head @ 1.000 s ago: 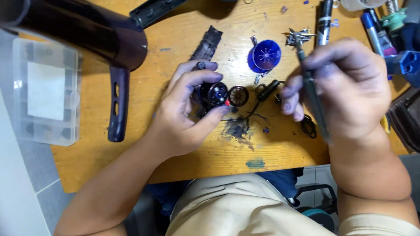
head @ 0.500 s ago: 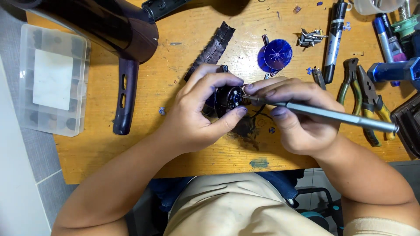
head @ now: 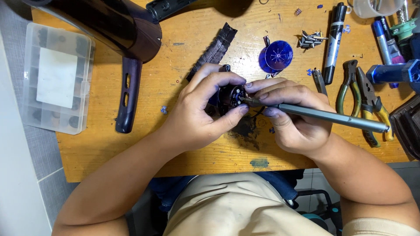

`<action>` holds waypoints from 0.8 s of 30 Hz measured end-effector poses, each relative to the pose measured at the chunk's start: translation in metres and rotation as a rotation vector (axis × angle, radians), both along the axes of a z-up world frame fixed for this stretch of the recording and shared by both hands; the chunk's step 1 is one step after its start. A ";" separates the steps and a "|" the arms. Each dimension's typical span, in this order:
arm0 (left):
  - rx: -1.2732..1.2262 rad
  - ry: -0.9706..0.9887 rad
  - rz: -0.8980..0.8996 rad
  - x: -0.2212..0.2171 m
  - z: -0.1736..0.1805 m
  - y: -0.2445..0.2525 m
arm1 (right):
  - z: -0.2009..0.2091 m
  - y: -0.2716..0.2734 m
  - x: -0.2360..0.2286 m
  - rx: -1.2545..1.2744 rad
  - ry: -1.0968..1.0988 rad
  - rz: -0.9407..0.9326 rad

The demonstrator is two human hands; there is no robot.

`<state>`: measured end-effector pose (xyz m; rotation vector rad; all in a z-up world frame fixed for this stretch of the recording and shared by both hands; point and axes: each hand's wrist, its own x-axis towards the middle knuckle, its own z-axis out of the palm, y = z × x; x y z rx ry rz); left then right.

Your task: Disassembling a hair dryer using a screwdriver to inspect internal components

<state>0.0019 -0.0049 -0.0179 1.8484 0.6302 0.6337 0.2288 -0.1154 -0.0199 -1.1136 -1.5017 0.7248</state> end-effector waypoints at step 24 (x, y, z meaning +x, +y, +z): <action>0.031 -0.059 0.009 0.001 0.006 0.000 | 0.003 0.011 -0.001 0.194 -0.065 -0.005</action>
